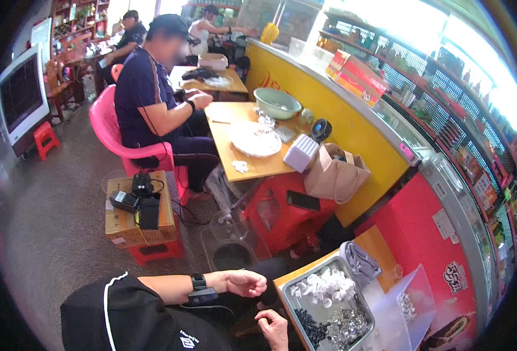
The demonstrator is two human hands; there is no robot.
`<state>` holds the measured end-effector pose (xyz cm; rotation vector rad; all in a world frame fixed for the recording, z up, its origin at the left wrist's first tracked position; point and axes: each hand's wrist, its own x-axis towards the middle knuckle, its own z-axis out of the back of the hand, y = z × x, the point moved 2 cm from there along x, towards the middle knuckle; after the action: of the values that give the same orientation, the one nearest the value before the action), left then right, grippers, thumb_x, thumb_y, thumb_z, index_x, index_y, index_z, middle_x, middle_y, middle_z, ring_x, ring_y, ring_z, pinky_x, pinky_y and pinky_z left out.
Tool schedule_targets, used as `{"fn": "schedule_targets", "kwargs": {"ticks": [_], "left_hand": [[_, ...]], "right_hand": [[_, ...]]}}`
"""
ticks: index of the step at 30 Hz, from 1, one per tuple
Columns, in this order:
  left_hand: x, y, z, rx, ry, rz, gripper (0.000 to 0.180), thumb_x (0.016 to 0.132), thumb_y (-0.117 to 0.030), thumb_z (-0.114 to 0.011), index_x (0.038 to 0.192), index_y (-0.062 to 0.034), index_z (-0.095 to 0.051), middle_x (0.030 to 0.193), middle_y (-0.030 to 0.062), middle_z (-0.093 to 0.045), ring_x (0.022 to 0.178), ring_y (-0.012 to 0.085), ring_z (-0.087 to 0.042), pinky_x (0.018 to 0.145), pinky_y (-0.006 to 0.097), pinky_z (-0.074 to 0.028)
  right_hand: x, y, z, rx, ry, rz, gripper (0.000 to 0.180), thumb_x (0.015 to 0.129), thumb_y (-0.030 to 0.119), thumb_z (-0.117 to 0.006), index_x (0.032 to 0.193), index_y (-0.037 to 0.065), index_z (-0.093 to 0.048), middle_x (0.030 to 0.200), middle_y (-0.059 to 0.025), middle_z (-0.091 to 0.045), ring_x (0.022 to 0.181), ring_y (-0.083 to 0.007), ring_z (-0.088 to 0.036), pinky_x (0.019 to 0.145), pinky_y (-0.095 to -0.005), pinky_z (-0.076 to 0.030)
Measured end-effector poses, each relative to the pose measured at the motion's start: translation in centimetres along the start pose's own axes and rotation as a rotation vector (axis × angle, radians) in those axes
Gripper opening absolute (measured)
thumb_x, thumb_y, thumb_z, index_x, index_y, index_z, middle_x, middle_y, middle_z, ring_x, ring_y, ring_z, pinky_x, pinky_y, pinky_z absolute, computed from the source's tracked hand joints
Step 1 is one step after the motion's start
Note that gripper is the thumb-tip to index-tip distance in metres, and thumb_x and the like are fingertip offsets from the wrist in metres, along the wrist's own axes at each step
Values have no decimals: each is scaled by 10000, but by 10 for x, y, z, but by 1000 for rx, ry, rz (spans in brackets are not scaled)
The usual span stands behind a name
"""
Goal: Assembling small plastic and rubber shoe components at a workstation.
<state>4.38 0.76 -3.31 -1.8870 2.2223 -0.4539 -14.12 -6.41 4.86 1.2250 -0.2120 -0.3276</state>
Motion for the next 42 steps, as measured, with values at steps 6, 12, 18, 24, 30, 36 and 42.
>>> {"fn": "schedule_targets", "kwargs": {"ticks": [6, 12, 18, 24, 30, 36, 42], "left_hand": [[-31, -30, -28, 89, -366, -152, 139, 910, -171, -515, 812, -83, -559, 724, -20, -560, 630, 80, -543, 586, 216, -469], [21, -47, -70, 341, -476, -176, 109, 883, -132, -586, 876, -26, -611, 763, 30, -625, 675, 124, -604, 622, 252, -514], [110, -44, -106, 1145, -438, -102, 164, 856, -170, -653, 872, -7, -650, 761, 30, -635, 686, 89, -593, 646, 224, -485], [159, -30, -105, 2036, -254, -306, 244, 749, -143, -681, 960, -23, -655, 897, 109, -612, 879, 217, -604, 770, 304, -478], [165, -22, -89, 1921, -303, -118, 230, 757, -131, -676, 961, -26, -670, 901, 134, -667, 864, 237, -645, 785, 317, -494], [134, -35, -180, 1329, -252, -295, 230, 786, -96, -699, 982, 19, -661, 930, 72, -664, 874, 122, -618, 800, 260, -489], [81, -82, -308, 1303, 266, -1083, 994, 693, -611, -667, 1330, 73, -328, 1211, 224, -492, 1126, 363, -498, 944, 451, -430]], "right_hand": [[9, -113, -6, -150, 103, -54, 166, 724, 67, -544, 791, 41, -694, 730, -85, -667, 676, -159, -641, 650, -280, -502], [-1, -157, -6, -589, 141, -176, 198, 753, 178, -581, 860, 24, -644, 898, -217, -636, 872, -397, -606, 772, -482, -483], [-15, -143, 8, -505, 78, -162, 235, 791, 187, -603, 955, 20, -634, 963, -186, -642, 953, -353, -594, 830, -429, -466], [-31, -114, 13, -362, 264, -209, 226, 808, 169, -595, 978, 23, -630, 964, -185, -640, 936, -348, -601, 798, -418, -470], [-42, -104, 20, -364, 103, -172, 203, 822, 167, -571, 966, 36, -630, 931, -163, -638, 918, -347, -598, 789, -418, -468], [-32, -114, 19, -303, -31, -208, 229, 867, 200, -527, 993, 35, -625, 1000, -167, -619, 951, -343, -590, 837, -404, -462], [-15, -104, 23, -266, -37, -220, 220, 859, 200, -545, 971, 28, -626, 979, -158, -628, 932, -338, -596, 811, -396, -470]]}}
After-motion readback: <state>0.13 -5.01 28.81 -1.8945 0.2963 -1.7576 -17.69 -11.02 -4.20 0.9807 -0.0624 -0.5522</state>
